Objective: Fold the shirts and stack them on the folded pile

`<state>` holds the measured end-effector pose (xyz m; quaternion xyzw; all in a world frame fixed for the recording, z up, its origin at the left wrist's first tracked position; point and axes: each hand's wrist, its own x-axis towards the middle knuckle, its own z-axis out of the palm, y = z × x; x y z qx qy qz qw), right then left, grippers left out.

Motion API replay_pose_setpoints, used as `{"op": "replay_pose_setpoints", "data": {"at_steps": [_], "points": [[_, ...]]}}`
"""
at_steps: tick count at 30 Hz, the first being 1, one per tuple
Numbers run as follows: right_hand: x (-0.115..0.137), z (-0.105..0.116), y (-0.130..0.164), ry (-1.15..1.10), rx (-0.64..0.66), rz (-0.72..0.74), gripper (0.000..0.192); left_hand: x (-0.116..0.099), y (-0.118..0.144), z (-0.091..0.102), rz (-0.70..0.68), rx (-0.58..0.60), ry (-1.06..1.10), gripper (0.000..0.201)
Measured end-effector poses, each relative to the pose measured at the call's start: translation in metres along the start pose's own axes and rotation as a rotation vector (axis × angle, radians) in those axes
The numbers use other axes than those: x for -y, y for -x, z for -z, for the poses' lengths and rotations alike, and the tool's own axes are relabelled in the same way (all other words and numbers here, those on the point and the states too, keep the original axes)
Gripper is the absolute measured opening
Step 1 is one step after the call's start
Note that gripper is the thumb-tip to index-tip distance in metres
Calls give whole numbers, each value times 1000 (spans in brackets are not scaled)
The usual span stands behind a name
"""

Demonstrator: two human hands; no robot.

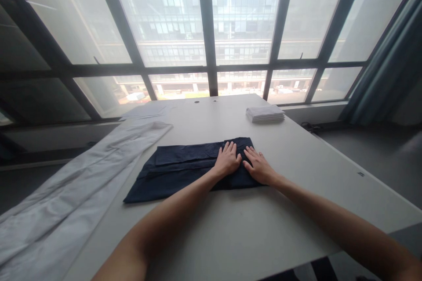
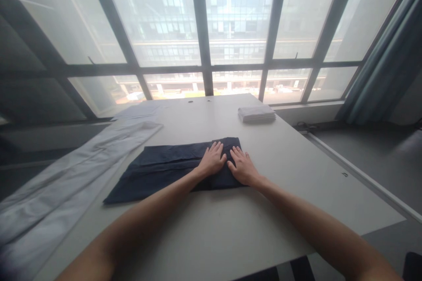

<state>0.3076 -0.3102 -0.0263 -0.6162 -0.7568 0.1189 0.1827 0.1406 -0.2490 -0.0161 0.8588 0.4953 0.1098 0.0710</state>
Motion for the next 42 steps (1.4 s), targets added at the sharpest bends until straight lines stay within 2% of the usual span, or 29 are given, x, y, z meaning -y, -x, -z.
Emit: {"op": "replay_pose_setpoints", "data": {"at_steps": [5, 9, 13, 19, 24, 28, 31, 33, 38, 42], "points": [[-1, 2, 0, -15, 43, 100, 65, 2, -1, -2, -7, -8, -14, 65], [-4, 3, -4, 6, 59, 17, 68, 2, -1, -2, -14, -20, -15, 64], [-18, 7, -11, 47, 36, -76, 69, 1, 0, 0, -19, -16, -14, 63], [-42, 17, -15, 91, -146, -181, 61, -1, 1, 2, -9, -20, -15, 62], [-35, 14, -14, -12, -249, -53, 59, 1, 0, 0, -13, -24, -17, 62], [-25, 7, -13, -38, -165, 34, 57, 2, -1, -2, -15, -29, -21, 63], [-24, 5, -13, -5, -47, 24, 57, 2, -1, -2, -16, -34, -18, 63], [-28, 7, -14, 38, -15, -25, 58, 2, 0, -2, -16, -38, -16, 62], [-43, 12, -15, 114, -75, -206, 61, 1, 0, 0, -15, -34, -19, 62], [-47, 12, -17, 81, -129, -169, 58, 0, 0, 1, -16, -28, -21, 62]]}}
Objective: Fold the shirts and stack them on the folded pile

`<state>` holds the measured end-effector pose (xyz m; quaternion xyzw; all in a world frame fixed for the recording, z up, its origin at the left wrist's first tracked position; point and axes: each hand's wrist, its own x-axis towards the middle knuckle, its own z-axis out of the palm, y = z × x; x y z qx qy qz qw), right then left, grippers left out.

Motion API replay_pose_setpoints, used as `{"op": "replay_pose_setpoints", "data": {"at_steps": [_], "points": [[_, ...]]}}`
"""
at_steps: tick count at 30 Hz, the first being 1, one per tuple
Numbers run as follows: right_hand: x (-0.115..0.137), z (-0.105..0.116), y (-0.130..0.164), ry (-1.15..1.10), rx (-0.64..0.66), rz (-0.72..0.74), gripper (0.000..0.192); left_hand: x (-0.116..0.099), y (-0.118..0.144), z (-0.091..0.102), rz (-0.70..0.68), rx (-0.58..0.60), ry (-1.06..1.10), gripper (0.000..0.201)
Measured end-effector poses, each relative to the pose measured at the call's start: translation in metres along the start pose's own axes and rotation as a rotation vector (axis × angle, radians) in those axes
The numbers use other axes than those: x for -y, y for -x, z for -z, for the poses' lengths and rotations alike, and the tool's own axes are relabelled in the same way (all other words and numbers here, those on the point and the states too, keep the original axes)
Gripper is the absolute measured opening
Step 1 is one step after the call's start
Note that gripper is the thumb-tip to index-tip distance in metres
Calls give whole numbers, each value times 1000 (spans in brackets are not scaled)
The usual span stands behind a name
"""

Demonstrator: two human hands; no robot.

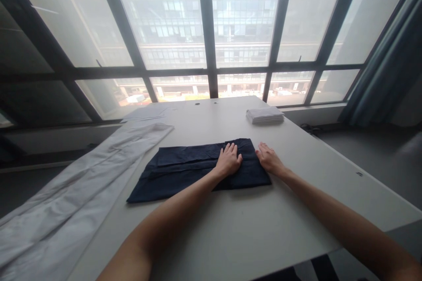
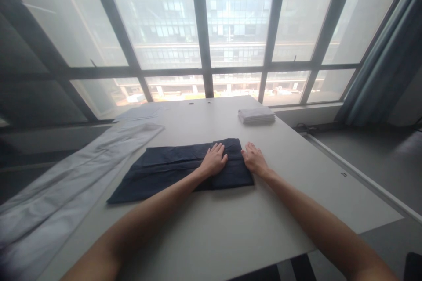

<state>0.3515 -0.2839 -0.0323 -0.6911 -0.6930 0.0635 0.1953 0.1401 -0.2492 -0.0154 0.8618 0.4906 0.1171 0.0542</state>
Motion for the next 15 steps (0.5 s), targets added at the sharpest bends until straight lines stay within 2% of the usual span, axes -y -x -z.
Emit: {"op": "replay_pose_setpoints", "data": {"at_steps": [5, 15], "points": [[7, -3, 0, -42, 42, 142, 56, 0, 0, 1, 2, -1, 4, 62], [12, 2, 5, -2, 39, 149, 54, -1, 0, 1, 4, -2, -7, 61]]}}
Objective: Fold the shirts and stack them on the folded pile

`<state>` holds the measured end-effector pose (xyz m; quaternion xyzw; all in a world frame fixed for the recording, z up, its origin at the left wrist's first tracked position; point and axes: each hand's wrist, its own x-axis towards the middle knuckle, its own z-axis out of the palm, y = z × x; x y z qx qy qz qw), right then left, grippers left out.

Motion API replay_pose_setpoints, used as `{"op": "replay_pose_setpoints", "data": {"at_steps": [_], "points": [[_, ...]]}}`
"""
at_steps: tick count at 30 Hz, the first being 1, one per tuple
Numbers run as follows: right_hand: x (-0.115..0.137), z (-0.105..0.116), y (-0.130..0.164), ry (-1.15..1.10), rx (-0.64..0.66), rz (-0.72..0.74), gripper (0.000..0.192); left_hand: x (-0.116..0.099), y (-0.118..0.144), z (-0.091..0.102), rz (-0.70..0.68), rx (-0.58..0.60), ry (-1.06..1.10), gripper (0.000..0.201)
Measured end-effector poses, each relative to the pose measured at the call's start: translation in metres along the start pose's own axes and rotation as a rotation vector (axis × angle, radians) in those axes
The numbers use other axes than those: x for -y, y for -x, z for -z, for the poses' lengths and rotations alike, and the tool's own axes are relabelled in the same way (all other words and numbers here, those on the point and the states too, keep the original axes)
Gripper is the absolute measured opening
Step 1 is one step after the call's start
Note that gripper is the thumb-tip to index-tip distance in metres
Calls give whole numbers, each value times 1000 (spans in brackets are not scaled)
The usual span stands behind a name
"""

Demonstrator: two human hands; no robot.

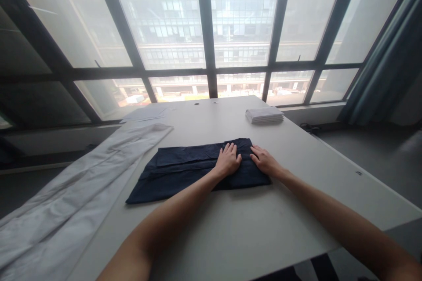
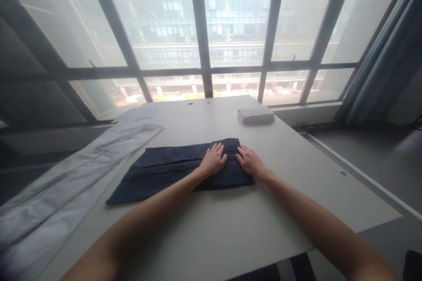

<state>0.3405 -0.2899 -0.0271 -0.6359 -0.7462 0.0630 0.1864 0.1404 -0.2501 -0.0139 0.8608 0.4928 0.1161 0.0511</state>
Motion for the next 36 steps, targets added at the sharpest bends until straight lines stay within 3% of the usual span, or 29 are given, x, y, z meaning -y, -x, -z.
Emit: {"op": "replay_pose_setpoints", "data": {"at_steps": [5, 9, 12, 18, 22, 25, 29, 36], "points": [[-3, -3, 5, 123, -23, -162, 49, 0, 0, 1, 3, 12, -2, 61], [-7, -2, 4, 105, -57, -202, 53, 0, 0, 1, 0, 6, 7, 61], [-5, 2, 2, 40, -94, -154, 56, 0, 0, 1, 0, 2, 12, 61], [11, 3, 5, -58, -32, 159, 56, 0, 0, 0, -3, 4, 12, 63], [15, 0, 7, -51, 71, 113, 54, 1, 0, 1, -6, 3, 0, 62], [14, 0, 7, -45, 75, 79, 54, -4, 5, 5, -26, -45, -84, 59], [12, 0, 6, -37, 76, 75, 57, -22, 22, 9, -159, -129, -197, 60], [5, 0, 5, -49, 55, 79, 65, -47, 43, -9, -222, -41, -109, 64]]}}
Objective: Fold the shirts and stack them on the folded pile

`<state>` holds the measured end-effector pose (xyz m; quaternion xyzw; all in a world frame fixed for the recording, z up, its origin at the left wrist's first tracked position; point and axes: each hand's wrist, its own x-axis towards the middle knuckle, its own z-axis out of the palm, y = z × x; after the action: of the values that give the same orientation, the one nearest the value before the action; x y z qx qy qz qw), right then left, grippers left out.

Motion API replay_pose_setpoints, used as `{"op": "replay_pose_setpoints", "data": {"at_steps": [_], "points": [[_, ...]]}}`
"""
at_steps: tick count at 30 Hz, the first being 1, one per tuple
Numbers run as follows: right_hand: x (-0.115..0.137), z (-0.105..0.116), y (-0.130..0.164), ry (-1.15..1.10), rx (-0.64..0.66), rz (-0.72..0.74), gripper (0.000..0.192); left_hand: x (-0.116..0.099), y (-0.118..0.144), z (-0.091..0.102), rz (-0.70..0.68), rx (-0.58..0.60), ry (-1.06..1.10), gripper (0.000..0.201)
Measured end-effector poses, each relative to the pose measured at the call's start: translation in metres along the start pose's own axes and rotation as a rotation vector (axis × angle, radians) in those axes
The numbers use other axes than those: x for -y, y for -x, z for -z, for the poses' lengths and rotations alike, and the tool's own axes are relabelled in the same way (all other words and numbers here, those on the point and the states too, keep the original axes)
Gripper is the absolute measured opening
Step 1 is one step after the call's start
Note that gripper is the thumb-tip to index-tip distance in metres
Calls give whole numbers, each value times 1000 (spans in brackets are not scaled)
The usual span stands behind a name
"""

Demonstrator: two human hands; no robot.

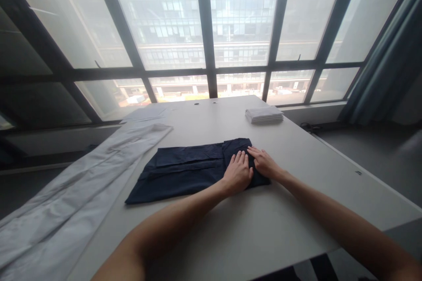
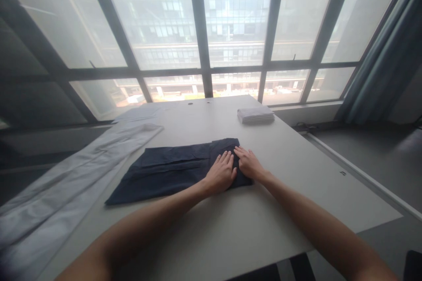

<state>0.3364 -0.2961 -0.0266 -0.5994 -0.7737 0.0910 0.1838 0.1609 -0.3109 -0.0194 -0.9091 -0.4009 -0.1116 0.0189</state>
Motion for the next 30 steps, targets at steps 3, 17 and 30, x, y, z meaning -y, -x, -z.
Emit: {"op": "replay_pose_setpoints", "data": {"at_steps": [3, 17, 30], "points": [[-2, 0, 0, -16, 7, 9, 65, 1, -2, 1, 5, 15, 37, 64], [-3, -1, -4, -56, -2, 23, 54, 60, -25, 3, 88, 68, 109, 67], [25, -5, -78, 75, 103, -38, 63, 61, -26, -6, 63, 47, 80, 60]]}}
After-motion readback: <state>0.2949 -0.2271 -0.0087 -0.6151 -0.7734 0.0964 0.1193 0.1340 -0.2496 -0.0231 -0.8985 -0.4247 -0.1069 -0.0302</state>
